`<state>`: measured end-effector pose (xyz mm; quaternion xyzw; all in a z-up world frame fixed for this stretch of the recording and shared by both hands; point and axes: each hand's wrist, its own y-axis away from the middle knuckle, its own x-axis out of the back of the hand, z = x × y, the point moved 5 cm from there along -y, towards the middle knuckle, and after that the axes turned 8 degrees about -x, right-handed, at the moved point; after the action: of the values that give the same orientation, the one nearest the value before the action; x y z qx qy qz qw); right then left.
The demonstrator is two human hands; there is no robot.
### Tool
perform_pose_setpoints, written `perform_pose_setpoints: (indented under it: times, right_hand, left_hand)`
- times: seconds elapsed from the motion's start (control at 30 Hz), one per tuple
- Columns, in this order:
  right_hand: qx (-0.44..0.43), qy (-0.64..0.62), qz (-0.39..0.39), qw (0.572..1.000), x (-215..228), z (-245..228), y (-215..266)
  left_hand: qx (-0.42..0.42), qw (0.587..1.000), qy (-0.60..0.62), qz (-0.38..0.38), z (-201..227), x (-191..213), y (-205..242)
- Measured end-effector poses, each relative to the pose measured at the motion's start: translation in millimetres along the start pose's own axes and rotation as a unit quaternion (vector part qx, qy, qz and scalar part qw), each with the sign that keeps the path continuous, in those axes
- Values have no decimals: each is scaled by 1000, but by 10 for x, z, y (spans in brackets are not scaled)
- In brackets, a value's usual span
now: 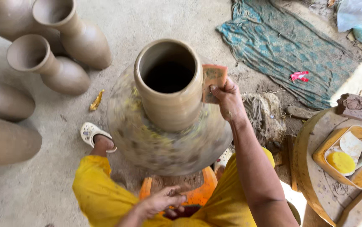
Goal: The person shapes the rim and neck of a large clay pot on a spinning wheel by hand and with a damp cloth, then smooths the surface using a wooden paddle.
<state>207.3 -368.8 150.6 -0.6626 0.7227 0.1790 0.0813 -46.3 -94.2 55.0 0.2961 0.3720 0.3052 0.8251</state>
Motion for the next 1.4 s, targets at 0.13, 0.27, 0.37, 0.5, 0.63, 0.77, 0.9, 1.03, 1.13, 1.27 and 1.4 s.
perform_pose_setpoints:
  times: [0.13,0.27,0.37,0.5,0.63,0.77,0.9,1.03,1.13,1.27,1.4]
  right_hand:
    - [28,-32,-38,998,-43,-21,14]
    - [12,-35,-36,999,-116,-15,54]
    - [22,-39,-42,998,-234,-96,-3]
    - [25,-50,-56,997,-271,-138,-6]
    - [29,-45,-64,996,-234,-169,9]
    - [31,-39,-56,997,-193,-182,35]
    - [39,-39,-54,997,-187,-204,31]
    - [36,-25,-41,998,-193,-203,-11]
    - [57,-16,-48,997,-199,-230,-25]
    - [48,-11,-45,998,-220,-213,-2]
    - [46,-21,-42,998,-250,-209,50]
  left_hand:
    - [-446,848,-275,-75,1509,-296,1110]
    - [-536,634,-506,234,3248,-366,1679]
    - [-407,567,-655,289,4069,-388,1505]
    - [-132,810,-542,180,4136,-142,823]
    - [-37,863,-493,105,3938,-72,395]
    - [-85,885,-455,45,3973,-131,233]
    - [-127,907,-402,0,4038,-144,241]
    - [-103,899,-418,77,4064,-52,253]
    - [-118,896,-422,74,4102,-63,252]
    - [-130,910,-390,55,4118,-27,275]
    - [-134,909,-389,67,4127,10,267]
